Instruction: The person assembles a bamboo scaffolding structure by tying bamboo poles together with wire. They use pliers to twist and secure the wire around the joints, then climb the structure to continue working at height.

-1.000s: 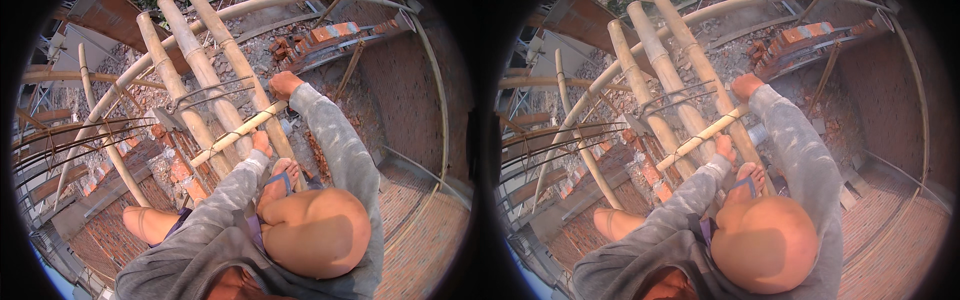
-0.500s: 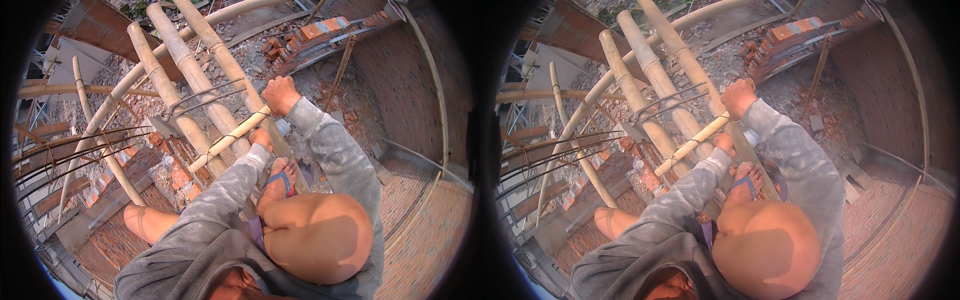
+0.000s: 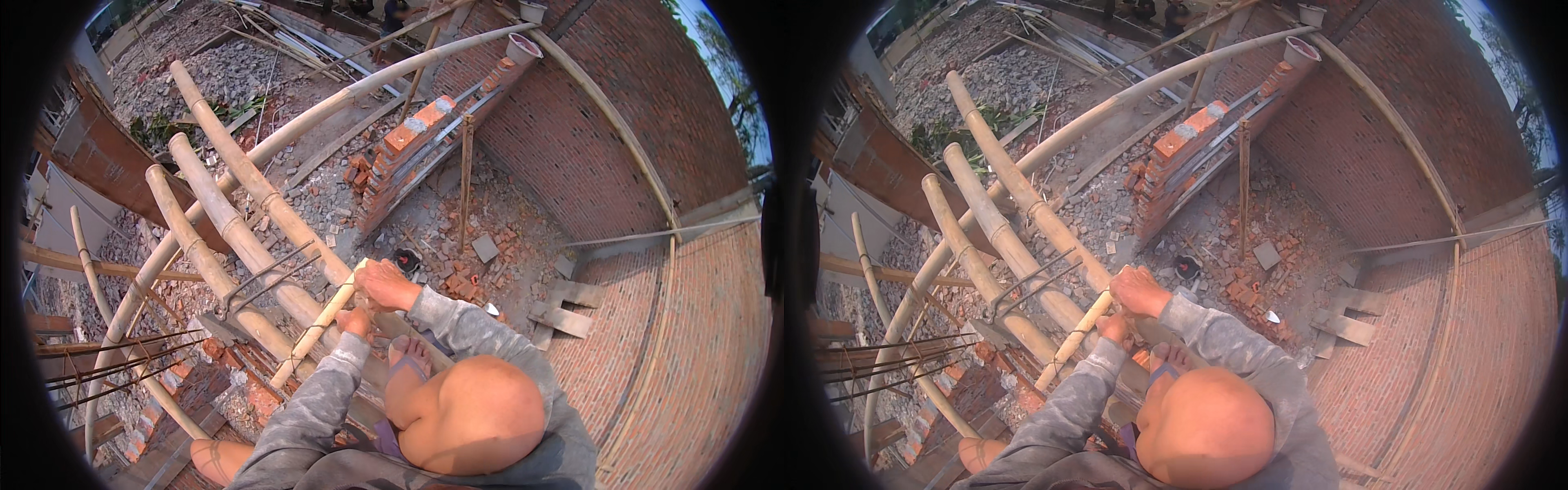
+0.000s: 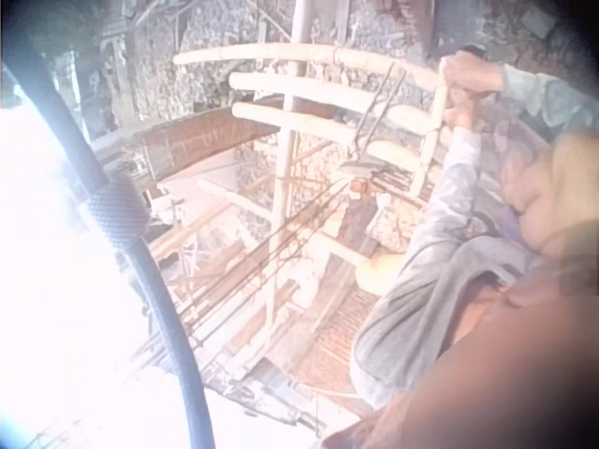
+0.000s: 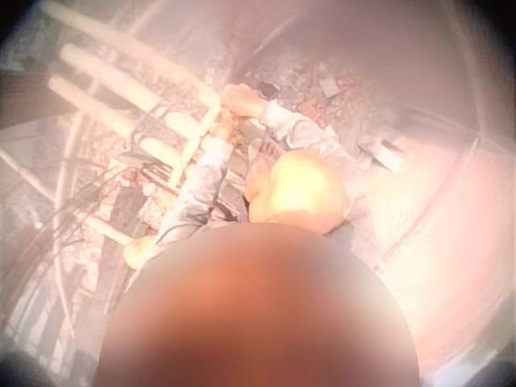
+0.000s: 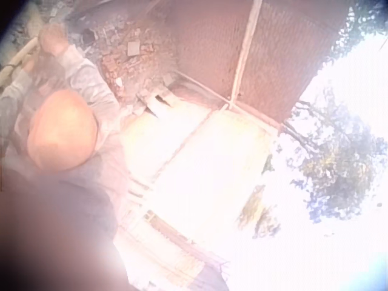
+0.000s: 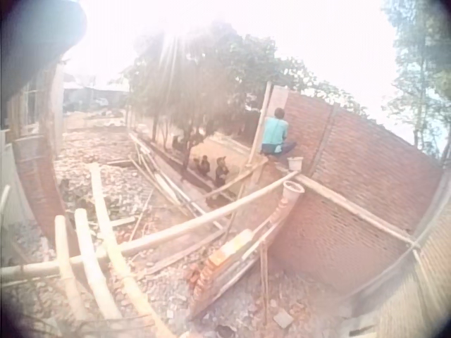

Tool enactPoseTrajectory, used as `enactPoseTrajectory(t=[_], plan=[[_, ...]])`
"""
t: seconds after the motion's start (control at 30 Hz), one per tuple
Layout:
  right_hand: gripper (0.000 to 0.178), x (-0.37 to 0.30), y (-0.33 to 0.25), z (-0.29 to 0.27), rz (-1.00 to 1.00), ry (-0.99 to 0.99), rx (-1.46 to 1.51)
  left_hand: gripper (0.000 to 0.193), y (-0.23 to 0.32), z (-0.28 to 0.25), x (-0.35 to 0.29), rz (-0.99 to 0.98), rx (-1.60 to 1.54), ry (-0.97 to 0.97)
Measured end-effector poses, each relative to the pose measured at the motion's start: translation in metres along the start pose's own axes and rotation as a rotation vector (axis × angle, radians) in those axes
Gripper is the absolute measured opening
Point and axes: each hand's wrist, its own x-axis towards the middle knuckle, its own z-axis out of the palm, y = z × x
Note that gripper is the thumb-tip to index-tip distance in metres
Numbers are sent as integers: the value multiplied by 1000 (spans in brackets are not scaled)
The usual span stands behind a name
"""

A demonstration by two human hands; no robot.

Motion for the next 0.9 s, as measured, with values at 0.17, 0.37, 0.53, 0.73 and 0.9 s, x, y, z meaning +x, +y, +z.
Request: enactPoseTrajectory(t=[0.17,0.37,0.53,0.73,0.9], plan=[[17,13,18,13,19,241,115,38,-22,-2,-5,45,-248,68],[14,21,12,27,-118,193,60,17,16,-63,-46,16,-299,-314],[15,-18,7,17,-80,245,41,20,44,-72,-64,120,-195,-393],[21,-18,10,14,28,185,156,44,53,-72,-88,648,62,-212],[18,-15,19,-2,52,274,266,34,56,-91,-85,931,341,-209]])
